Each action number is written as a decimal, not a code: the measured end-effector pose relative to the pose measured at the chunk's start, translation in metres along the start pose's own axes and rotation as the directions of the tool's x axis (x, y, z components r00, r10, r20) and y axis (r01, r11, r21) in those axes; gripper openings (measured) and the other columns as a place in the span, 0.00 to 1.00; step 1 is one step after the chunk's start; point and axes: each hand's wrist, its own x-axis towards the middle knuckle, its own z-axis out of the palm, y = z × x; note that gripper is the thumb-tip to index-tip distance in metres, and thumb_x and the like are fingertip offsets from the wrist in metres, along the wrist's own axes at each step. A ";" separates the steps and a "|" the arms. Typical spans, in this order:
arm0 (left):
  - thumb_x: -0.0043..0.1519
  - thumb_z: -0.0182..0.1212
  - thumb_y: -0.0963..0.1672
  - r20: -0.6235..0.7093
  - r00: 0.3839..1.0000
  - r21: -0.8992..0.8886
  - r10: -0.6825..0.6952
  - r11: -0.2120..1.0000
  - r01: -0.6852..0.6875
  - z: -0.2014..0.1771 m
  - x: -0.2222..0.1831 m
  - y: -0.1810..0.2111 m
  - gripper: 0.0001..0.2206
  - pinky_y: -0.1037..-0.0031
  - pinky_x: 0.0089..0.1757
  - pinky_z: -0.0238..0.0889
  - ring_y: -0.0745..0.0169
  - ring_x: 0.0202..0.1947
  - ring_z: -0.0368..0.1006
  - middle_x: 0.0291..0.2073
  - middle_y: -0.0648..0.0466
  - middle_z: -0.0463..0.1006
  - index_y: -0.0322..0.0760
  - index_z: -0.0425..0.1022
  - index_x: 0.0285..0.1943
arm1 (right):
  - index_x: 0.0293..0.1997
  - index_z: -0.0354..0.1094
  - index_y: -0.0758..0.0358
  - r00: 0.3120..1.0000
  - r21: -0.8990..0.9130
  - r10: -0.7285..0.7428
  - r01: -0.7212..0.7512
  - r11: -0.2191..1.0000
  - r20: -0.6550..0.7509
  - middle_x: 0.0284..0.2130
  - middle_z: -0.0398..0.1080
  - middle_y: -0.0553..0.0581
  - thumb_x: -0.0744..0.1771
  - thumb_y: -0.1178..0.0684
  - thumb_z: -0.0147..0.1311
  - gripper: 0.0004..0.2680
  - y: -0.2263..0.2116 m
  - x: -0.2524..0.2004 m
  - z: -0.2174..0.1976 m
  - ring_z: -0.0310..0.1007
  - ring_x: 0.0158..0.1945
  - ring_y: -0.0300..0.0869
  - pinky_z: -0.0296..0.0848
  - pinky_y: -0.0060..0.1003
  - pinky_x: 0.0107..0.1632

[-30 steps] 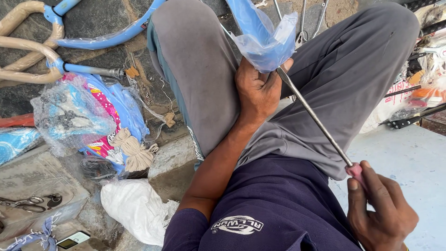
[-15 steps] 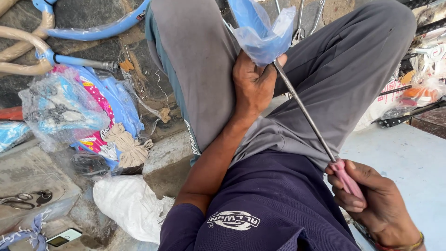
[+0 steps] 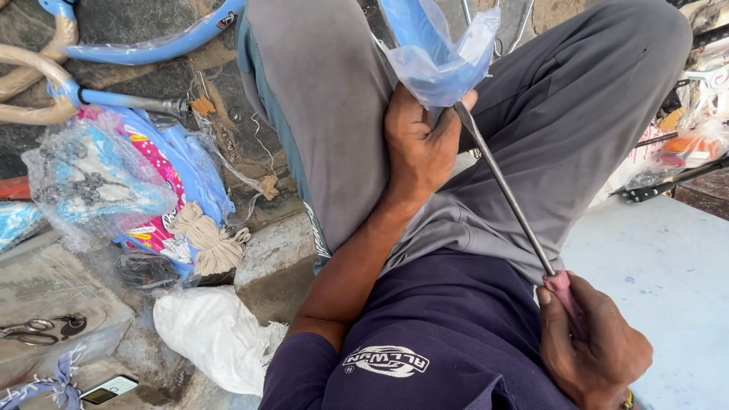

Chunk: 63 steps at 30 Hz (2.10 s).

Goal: Assemble a plastic bicycle mudguard by attaching metal struts and supports.

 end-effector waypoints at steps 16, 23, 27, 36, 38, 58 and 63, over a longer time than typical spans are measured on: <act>0.67 0.64 0.36 0.010 0.999 -0.148 -0.035 0.988 0.036 -0.001 0.008 0.008 0.08 0.78 0.49 0.68 0.73 0.43 0.73 0.43 0.56 0.78 0.30 0.73 0.52 | 0.48 0.74 0.77 0.864 0.306 0.412 -0.491 0.816 0.289 0.31 0.75 0.62 0.67 0.58 0.61 0.10 -0.013 0.014 -0.010 0.72 0.31 0.35 0.68 0.24 0.32; 0.68 0.63 0.35 0.022 0.999 -0.078 -0.042 0.996 0.044 0.000 0.006 0.008 0.06 0.78 0.48 0.70 0.71 0.43 0.75 0.42 0.54 0.78 0.31 0.74 0.51 | 0.55 0.72 0.74 0.982 0.279 0.150 -0.177 0.944 0.118 0.37 0.77 0.61 0.70 0.60 0.61 0.09 -0.011 0.005 -0.007 0.80 0.42 0.35 0.76 0.23 0.42; 0.67 0.62 0.36 0.027 0.998 -0.074 -0.053 0.996 0.055 -0.002 0.008 0.008 0.07 0.78 0.48 0.71 0.71 0.44 0.75 0.43 0.54 0.78 0.32 0.73 0.52 | 0.53 0.73 0.76 0.974 0.166 0.172 -0.196 0.967 0.145 0.34 0.78 0.62 0.68 0.60 0.61 0.10 -0.011 0.008 -0.002 0.78 0.34 0.36 0.70 0.22 0.30; 0.65 0.60 0.34 0.002 0.990 -0.001 -0.144 0.990 0.144 -0.013 0.014 0.014 0.04 0.77 0.41 0.65 0.71 0.35 0.68 0.34 0.55 0.75 0.29 0.76 0.47 | 0.51 0.69 0.82 0.595 0.620 0.185 -0.771 -0.147 0.782 0.24 0.71 0.62 0.67 0.55 0.57 0.14 0.037 0.024 0.013 0.60 0.15 0.34 0.58 0.25 0.17; 0.64 0.63 0.34 -0.047 0.988 0.003 -0.150 0.989 0.151 -0.010 0.020 0.015 0.06 0.78 0.39 0.63 0.72 0.33 0.68 0.33 0.54 0.77 0.29 0.76 0.47 | 0.56 0.65 0.81 0.526 0.455 -0.048 -0.775 -0.438 0.849 0.27 0.69 0.62 0.68 0.56 0.57 0.15 0.042 0.037 0.018 0.60 0.17 0.35 0.58 0.27 0.17; 0.65 0.56 0.34 -0.054 0.993 -0.115 -0.102 0.989 0.095 -0.015 0.003 -0.006 0.07 0.83 0.35 0.60 0.80 0.29 0.64 0.31 0.60 0.73 0.32 0.74 0.48 | 0.53 0.74 0.76 0.981 0.145 0.167 -0.181 0.973 0.102 0.37 0.79 0.65 0.67 0.60 0.63 0.11 -0.031 0.015 -0.006 0.81 0.41 0.40 0.74 0.28 0.42; 0.70 0.53 0.33 -0.076 0.995 -0.093 -0.065 0.994 0.058 -0.013 0.006 -0.008 0.08 0.87 0.29 0.53 0.84 0.22 0.57 0.22 0.64 0.69 0.33 0.75 0.42 | 0.56 0.73 0.75 0.932 0.404 0.299 -0.359 0.841 0.205 0.37 0.78 0.64 0.69 0.60 0.60 0.11 -0.027 0.008 -0.008 0.80 0.43 0.40 0.76 0.27 0.47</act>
